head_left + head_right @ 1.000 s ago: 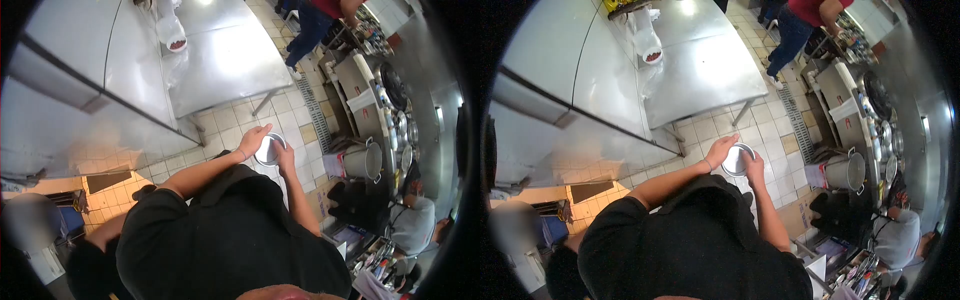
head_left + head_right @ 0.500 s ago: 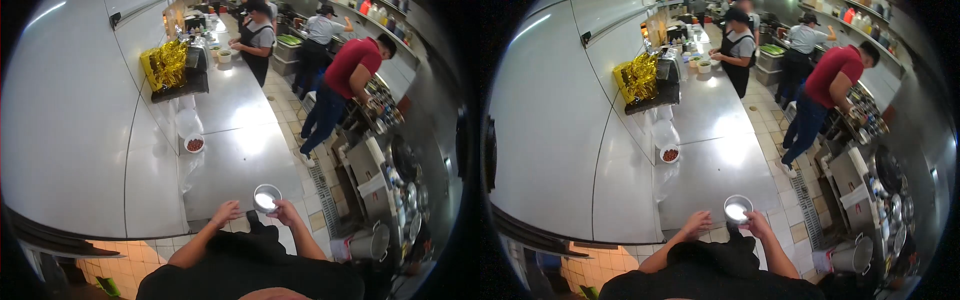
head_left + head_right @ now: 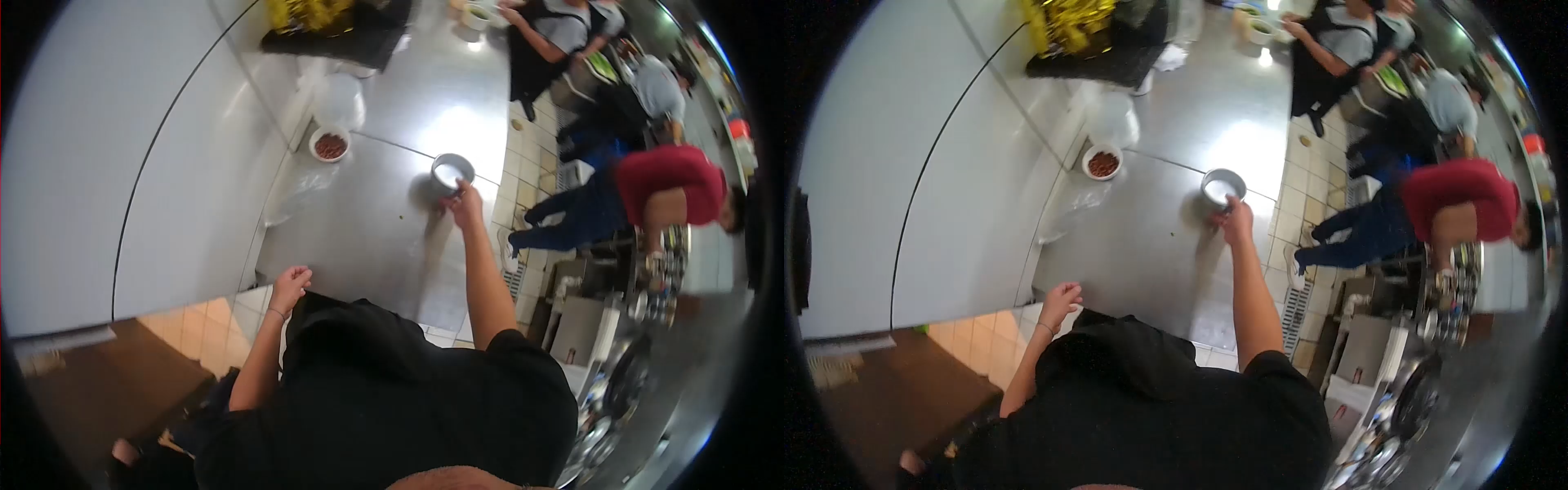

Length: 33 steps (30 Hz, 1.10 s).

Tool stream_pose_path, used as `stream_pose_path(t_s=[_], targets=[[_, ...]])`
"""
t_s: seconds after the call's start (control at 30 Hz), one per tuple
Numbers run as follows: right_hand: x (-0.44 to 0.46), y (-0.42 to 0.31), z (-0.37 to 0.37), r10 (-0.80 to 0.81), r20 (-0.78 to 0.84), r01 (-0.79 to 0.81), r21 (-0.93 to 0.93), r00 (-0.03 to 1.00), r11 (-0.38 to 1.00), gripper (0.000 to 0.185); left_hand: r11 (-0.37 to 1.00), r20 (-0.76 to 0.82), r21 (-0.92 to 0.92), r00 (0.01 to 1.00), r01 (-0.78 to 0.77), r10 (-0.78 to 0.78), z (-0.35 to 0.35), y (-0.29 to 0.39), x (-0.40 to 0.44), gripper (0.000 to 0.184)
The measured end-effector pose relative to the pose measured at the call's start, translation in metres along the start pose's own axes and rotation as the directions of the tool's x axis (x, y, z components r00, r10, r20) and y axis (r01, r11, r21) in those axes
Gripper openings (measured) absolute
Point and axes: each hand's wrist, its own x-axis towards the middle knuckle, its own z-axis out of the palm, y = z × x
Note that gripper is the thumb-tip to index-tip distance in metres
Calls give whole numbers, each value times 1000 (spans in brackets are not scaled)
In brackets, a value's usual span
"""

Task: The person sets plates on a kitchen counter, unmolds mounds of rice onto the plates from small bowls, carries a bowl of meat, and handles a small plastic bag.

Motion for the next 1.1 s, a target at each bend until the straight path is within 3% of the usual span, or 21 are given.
stream_pose_path(t_s=[0.1,0.13,0.2,0.23,0.27,0.3,0.33,0.37,0.4,0.47,0.5,0.53,0.6,0.67,0.77,0.87,0.97,1.1], targets=[[60,-26,24,16,159,-22,33,987,999,65,998,-50,64,999,12,-8,1,-21,-10,37],[66,-37,37,54,132,-55,6,990,998,65,1000,-99,22,995,16,-14,1,-35,-13,37],[89,-43,41,-46,155,62,-101,987,993,76,991,-153,111,984,-79,95,0,-56,-15,36],[164,-23,-4,-86,319,195,-328,944,924,72,985,-225,141,965,-103,134,-7,-71,-22,36],[125,-35,26,-89,133,132,-357,987,925,66,974,-290,181,939,-134,183,-8,-91,-28,36],[90,-38,49,-40,113,77,-337,993,938,67,963,-374,228,901,-141,220,-10,-105,-33,36],[53,-44,74,9,93,21,-315,996,949,67,972,-349,233,929,-42,124,-17,-112,-40,41],[89,-22,58,37,237,40,-311,971,949,65,970,-485,230,854,-81,186,-16,-122,-55,42],[53,-12,78,125,293,-31,-306,948,952,60,979,-486,199,863,-43,137,-22,-133,-63,44],[42,37,80,364,456,-131,-466,812,875,63,976,-588,213,794,-31,154,-32,-160,-81,47],[-11,58,104,487,383,-182,-610,785,772,60,985,-614,170,785,24,86,-41,-174,-92,43],[-51,80,109,581,525,-185,-623,622,760,48,987,-627,142,778,69,36,-47,-185,-99,40],[-122,124,125,653,467,-163,-726,596,669,39,980,-603,161,798,116,5,-61,-214,-96,37],[-163,170,152,738,447,-114,-813,504,571,35,963,-563,225,826,148,5,-71,-254,-91,37],[-219,240,200,818,428,5,-887,384,462,33,935,-374,270,920,229,-117,-107,-264,-118,48],[-269,304,248,866,401,132,-916,297,379,37,950,-402,228,909,215,-110,-140,-307,-123,52],[-306,363,289,901,371,248,-916,226,315,44,989,-540,-18,831,148,-135,-173,-321,-197,55],[-335,432,330,935,333,356,-894,124,271,57,969,-787,-207,565,137,-248,-195,-404,-270,54]])
